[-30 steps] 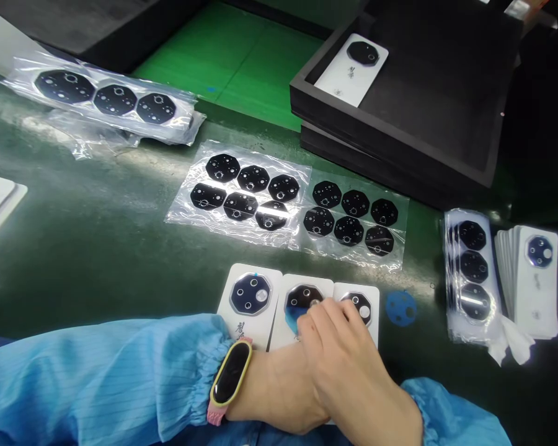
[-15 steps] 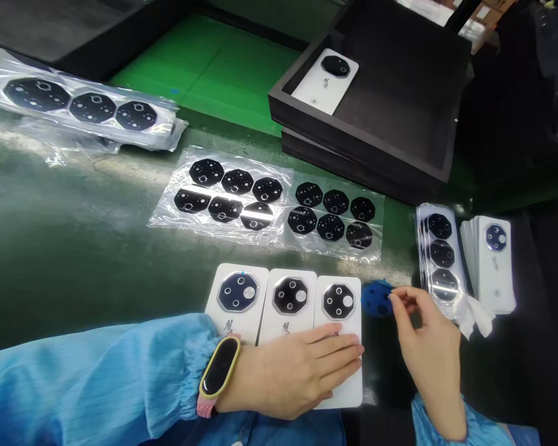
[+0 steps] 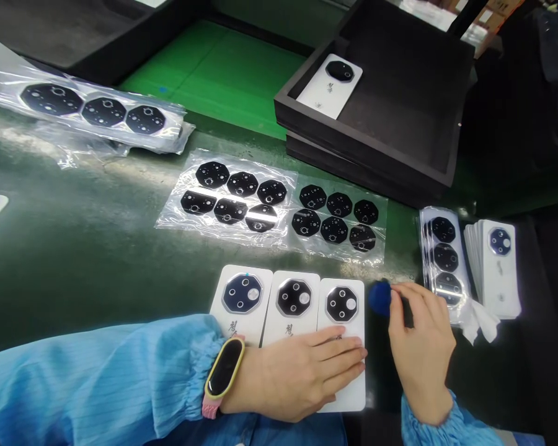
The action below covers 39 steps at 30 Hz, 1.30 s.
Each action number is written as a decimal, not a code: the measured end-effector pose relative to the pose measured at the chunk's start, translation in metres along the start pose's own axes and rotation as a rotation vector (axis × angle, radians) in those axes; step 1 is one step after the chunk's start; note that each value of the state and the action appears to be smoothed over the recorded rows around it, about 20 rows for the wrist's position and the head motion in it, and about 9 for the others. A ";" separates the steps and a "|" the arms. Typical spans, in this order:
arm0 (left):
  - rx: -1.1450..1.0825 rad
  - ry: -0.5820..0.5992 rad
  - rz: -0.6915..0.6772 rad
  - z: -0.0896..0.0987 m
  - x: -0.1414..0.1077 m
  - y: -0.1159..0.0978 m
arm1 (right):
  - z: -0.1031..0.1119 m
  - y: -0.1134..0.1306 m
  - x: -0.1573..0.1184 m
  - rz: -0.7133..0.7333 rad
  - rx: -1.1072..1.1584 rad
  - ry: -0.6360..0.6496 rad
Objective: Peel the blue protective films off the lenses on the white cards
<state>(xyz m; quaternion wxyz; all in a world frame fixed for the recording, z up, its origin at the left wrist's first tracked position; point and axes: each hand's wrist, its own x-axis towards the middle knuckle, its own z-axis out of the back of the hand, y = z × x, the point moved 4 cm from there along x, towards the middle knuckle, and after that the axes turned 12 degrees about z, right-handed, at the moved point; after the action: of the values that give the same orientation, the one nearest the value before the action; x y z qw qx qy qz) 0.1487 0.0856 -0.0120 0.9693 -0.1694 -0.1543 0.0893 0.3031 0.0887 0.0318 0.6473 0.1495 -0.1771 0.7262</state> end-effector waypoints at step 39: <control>0.019 -0.035 -0.026 0.008 0.003 0.003 | -0.041 0.071 0.094 0.306 0.667 0.569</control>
<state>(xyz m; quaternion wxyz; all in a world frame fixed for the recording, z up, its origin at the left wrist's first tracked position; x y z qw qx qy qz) 0.1481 0.0919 -0.0050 0.9691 -0.1566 -0.1724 0.0811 0.2221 0.1836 0.0332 0.4721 0.1167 0.2309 0.8428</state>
